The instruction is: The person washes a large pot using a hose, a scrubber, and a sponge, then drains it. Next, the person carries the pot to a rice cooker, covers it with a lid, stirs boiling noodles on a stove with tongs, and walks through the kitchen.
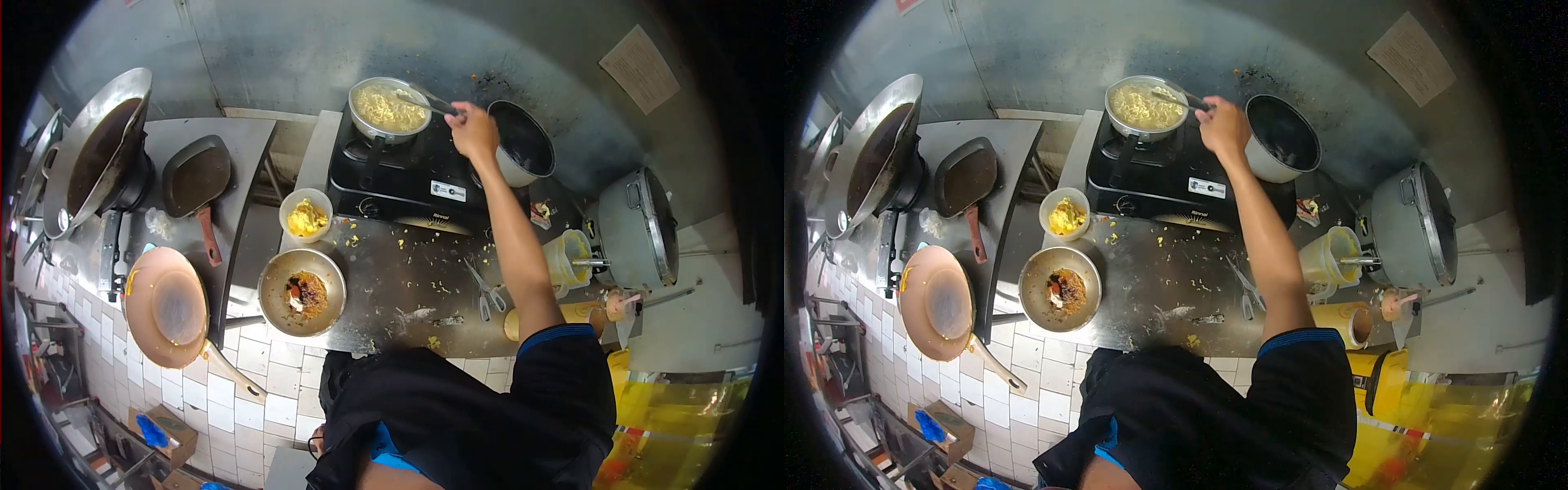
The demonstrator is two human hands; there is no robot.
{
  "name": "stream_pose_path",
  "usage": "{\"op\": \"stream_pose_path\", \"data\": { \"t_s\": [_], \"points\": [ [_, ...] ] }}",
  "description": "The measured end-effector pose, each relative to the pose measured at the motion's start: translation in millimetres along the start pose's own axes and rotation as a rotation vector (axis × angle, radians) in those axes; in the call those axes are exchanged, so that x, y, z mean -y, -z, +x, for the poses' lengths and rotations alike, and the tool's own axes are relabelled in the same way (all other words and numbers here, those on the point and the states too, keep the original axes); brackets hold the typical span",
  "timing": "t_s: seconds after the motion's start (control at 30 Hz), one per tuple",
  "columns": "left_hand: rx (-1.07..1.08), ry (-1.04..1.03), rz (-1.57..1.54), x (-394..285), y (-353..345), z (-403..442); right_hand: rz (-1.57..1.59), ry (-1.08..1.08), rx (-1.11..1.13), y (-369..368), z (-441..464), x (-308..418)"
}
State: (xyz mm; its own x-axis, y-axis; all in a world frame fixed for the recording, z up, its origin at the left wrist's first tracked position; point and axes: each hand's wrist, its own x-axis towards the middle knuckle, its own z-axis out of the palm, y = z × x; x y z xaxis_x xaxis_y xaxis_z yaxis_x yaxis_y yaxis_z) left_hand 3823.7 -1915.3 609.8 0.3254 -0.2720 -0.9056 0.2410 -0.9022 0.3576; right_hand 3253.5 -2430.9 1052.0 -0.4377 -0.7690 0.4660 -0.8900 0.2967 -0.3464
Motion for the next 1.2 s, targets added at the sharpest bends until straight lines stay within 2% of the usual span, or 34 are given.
{"op": "stream_pose_path", "data": {
  "t_s": [0.03, 0.1, 0.13, 0.17, 0.27, 0.33, 0.43, 0.5, 0.53, 0.63, 0.7, 0.83, 0.9, 0.93, 0.97, 1.0, 1.03, 1.07, 1.13, 1.2],
  "points": [
    [0.005, -0.003, 0.005, -2, 0, 2, 0.180, -0.135, 0.028, -6, -15, -10],
    [0.013, -0.012, 0.014, -8, 2, 6, 0.378, -0.182, -0.253, -30, -67, -27],
    [0.021, -0.016, 0.018, -10, 3, 8, 0.365, -0.160, -0.345, -45, -94, -36],
    [0.024, -0.020, 0.020, -12, 4, 10, 0.409, -0.262, -0.336, -62, -119, -46],
    [0.043, -0.057, 0.038, -23, 11, 22, 0.136, -0.444, -0.191, -89, -160, -55],
    [0.071, -0.087, 0.043, -32, 20, 40, 0.077, -0.463, -0.232, -105, -157, -59],
    [0.151, -0.158, 0.033, -48, 34, 82, -0.011, -0.400, -0.272, -108, -144, -53],
    [0.178, -0.175, 0.160, -77, 39, 74, -0.095, -0.319, -0.180, -101, -142, -53],
    [0.197, -0.182, 0.211, -90, 39, 68, -0.122, -0.346, -0.126, -96, -144, -48],
    [0.295, -0.222, 0.357, -122, 30, 68, -0.107, -0.404, -0.250, -62, -172, -32],
    [0.378, -0.250, 0.453, -142, 19, 74, 0.023, -0.239, -0.277, -19, -224, -11],
    [0.525, -0.303, 0.645, -161, -12, 83, 0.067, -0.217, -0.063, 34, -393, -19],
    [0.597, -0.327, 0.741, -163, -25, 80, 0.118, -0.419, 0.017, 52, -496, -43],
    [0.637, -0.344, 0.799, -163, -31, 79, 0.024, -0.496, -0.003, 55, -556, -62],
    [0.658, -0.343, 0.854, -166, -37, 80, 0.151, -0.899, 0.123, 77, -593, -65],
    [0.692, -0.353, 0.936, -167, -38, 81, 0.005, -0.890, 0.002, 83, -644, -75],
    [0.730, -0.364, 1.012, -170, -43, 82, 0.010, -1.381, 0.130, 88, -689, -89],
    [0.773, -0.389, 1.118, -173, -48, 82, -0.224, -1.284, 0.171, 71, -777, -120],
    [0.891, -0.481, 1.378, -178, -57, 88, 0.420, -2.037, 0.025, 110, -797, -107],
    [1.084, -0.721, 1.697, -185, -77, 87, 0.187, -1.947, 0.301, 111, -869, -137]
  ]
}}
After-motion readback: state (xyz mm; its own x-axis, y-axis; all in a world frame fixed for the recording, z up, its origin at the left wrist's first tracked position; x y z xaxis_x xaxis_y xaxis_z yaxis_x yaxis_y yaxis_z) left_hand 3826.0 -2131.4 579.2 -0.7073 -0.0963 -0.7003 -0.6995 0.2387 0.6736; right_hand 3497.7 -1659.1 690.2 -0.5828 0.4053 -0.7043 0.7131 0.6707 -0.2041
